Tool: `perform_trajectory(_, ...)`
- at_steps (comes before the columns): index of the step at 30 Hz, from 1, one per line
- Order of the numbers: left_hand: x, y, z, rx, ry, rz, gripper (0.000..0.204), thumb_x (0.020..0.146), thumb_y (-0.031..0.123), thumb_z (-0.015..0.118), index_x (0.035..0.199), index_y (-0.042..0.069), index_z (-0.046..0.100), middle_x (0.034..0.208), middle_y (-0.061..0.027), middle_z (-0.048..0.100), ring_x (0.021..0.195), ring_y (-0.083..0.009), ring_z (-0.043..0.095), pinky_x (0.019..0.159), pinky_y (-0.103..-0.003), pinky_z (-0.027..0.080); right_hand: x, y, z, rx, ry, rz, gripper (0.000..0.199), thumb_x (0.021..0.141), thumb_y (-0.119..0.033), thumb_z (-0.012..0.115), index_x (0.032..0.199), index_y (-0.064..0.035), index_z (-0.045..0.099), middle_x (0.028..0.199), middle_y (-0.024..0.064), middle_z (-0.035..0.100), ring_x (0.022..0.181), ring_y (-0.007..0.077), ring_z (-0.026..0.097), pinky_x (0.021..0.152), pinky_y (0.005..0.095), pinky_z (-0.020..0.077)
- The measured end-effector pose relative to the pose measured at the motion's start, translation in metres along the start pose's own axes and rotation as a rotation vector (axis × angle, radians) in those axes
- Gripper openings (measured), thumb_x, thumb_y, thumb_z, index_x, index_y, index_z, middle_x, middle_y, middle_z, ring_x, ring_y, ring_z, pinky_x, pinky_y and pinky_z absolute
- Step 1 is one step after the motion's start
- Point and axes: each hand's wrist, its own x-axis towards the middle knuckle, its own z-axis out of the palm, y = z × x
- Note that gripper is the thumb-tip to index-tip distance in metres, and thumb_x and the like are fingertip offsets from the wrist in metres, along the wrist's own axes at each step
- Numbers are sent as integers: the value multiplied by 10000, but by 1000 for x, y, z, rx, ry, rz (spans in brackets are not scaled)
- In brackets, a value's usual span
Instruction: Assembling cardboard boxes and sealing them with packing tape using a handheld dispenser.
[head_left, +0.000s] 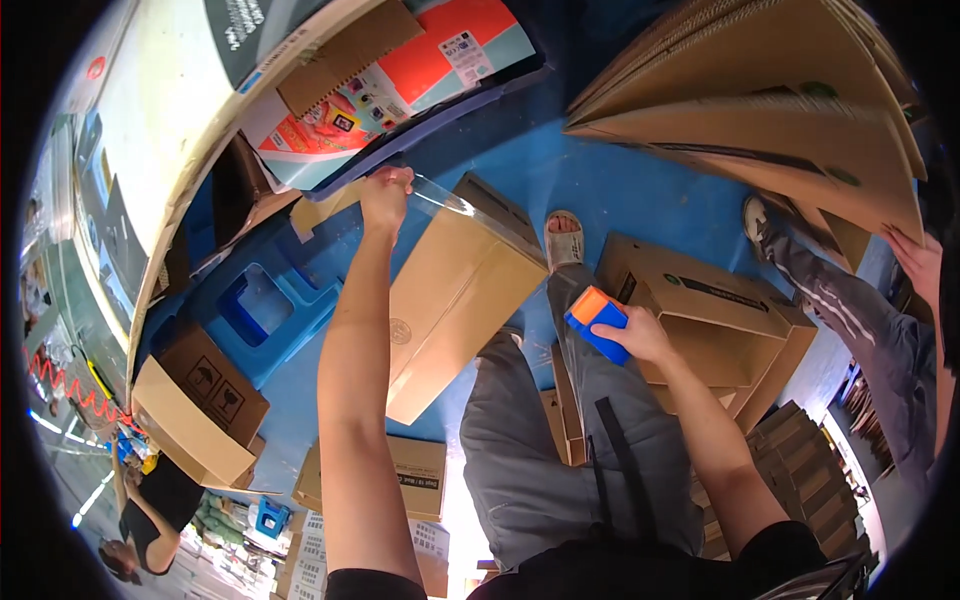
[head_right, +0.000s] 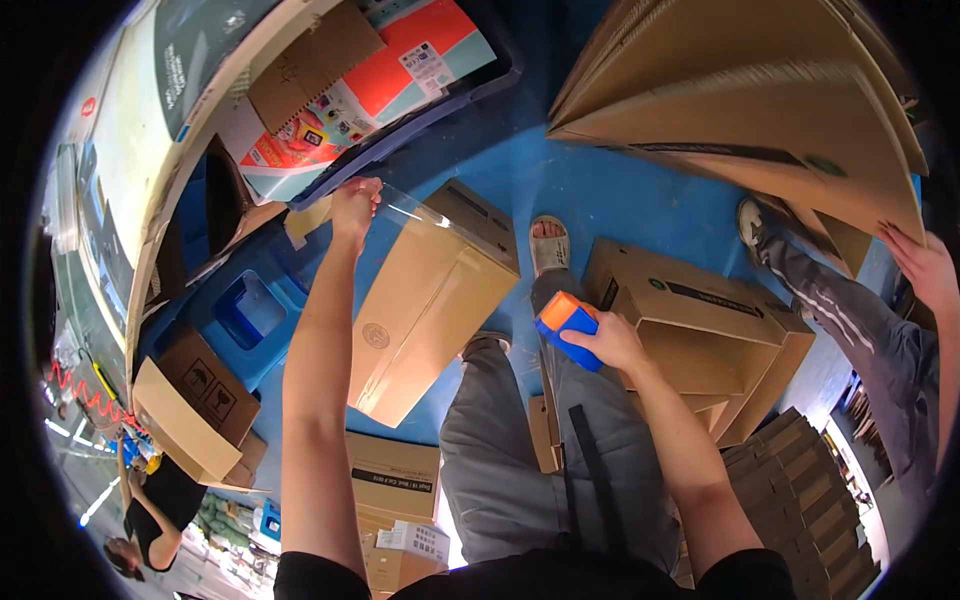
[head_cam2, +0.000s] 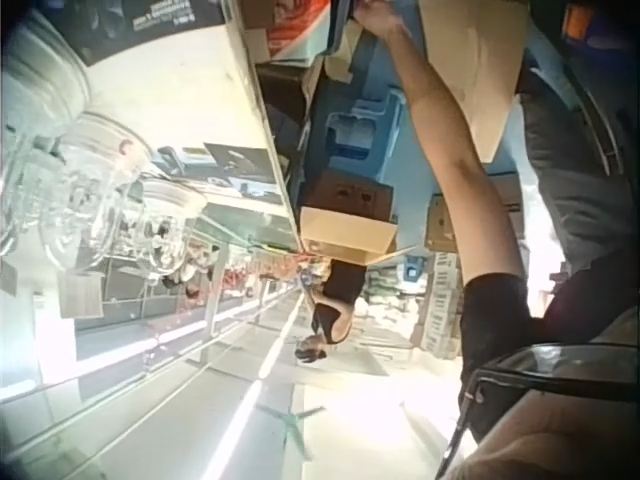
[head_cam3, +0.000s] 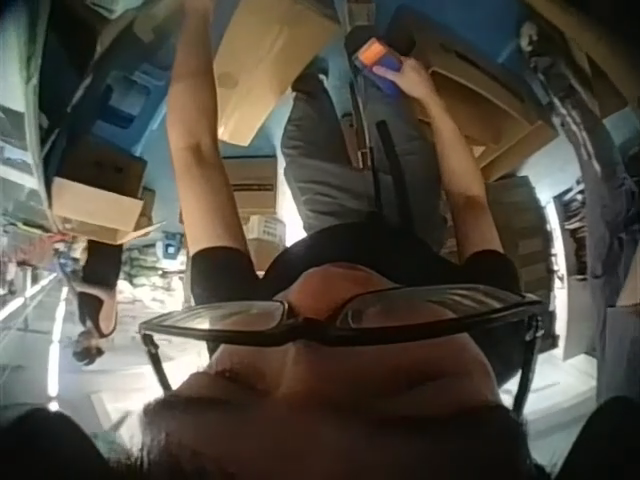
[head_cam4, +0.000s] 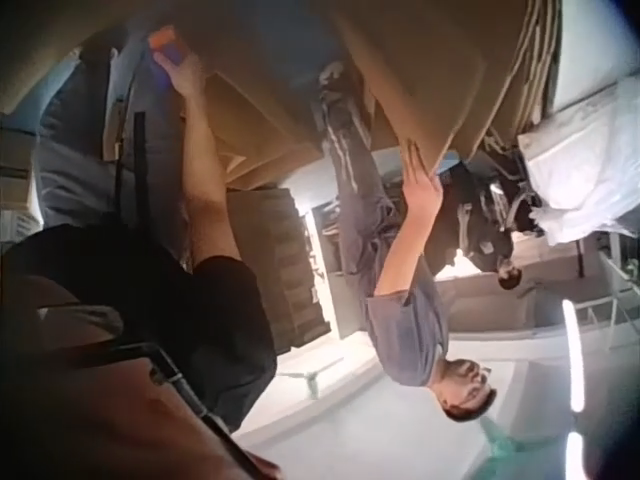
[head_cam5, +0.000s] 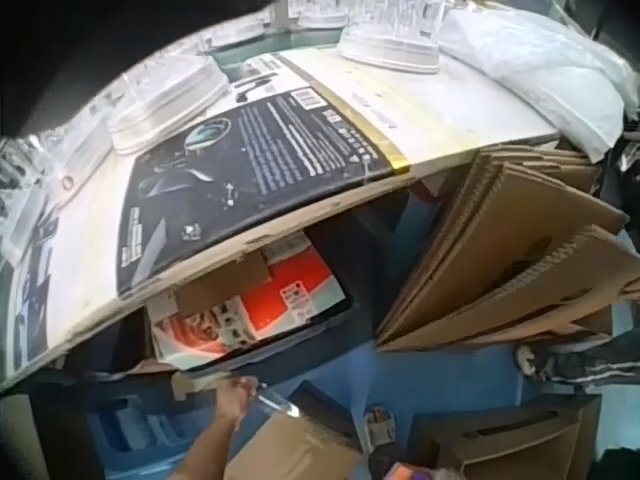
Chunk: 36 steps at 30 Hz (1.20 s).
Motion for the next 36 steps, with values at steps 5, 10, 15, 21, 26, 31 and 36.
perform_trajectory(5,19,-36,13,122,60,-88,225,875,235,669,839,14,693,728,-61,664,704,-155,609,689,-312,468,25,20,22,-45,-40,124,737,702,-710,703,1121,-103,730,1012,197,725,975,353,697,870,473,521)
perform_trajectory(10,35,-74,43,108,44,-115,227,887,238,682,822,21,693,729,-62,662,685,-158,595,669,-319,462,50,27,38,-88,-52,191,766,705,-719,697,1092,-58,731,961,204,726,931,343,708,828,447,535)
perform_trajectory(15,42,-99,62,-203,-145,-179,253,885,283,728,830,37,713,874,-131,655,792,-196,602,741,-328,481,80,3,46,-186,-7,301,894,697,-776,660,1069,36,698,1055,242,705,1013,363,687,864,448,538)
perform_trajectory(21,30,-94,58,424,-99,31,486,932,385,662,1250,22,604,1374,-262,467,1201,-340,546,976,-411,460,102,-39,60,-292,97,476,834,790,-769,585,1108,-4,685,1116,198,703,1055,330,684,875,424,553)
perform_trajectory(26,-15,-33,66,359,-60,-125,768,919,558,579,1434,13,414,1310,-221,573,1261,-353,525,1030,-406,436,99,-15,48,-168,178,554,846,784,-760,598,1111,15,685,1135,221,691,1077,354,670,908,443,535)
perform_trajectory(31,-66,-58,69,551,110,234,767,784,443,726,1403,74,462,1262,-130,619,1227,-317,546,1029,-481,387,95,-6,38,-95,238,516,855,750,-767,624,1035,34,709,1092,248,696,1035,366,682,895,453,532)
perform_trajectory(36,-59,-53,84,618,217,191,455,798,385,703,1177,143,636,1157,-73,637,1117,-282,579,955,-467,412,84,17,28,62,284,445,809,741,-744,646,956,30,736,1007,253,713,985,374,693,878,462,526)
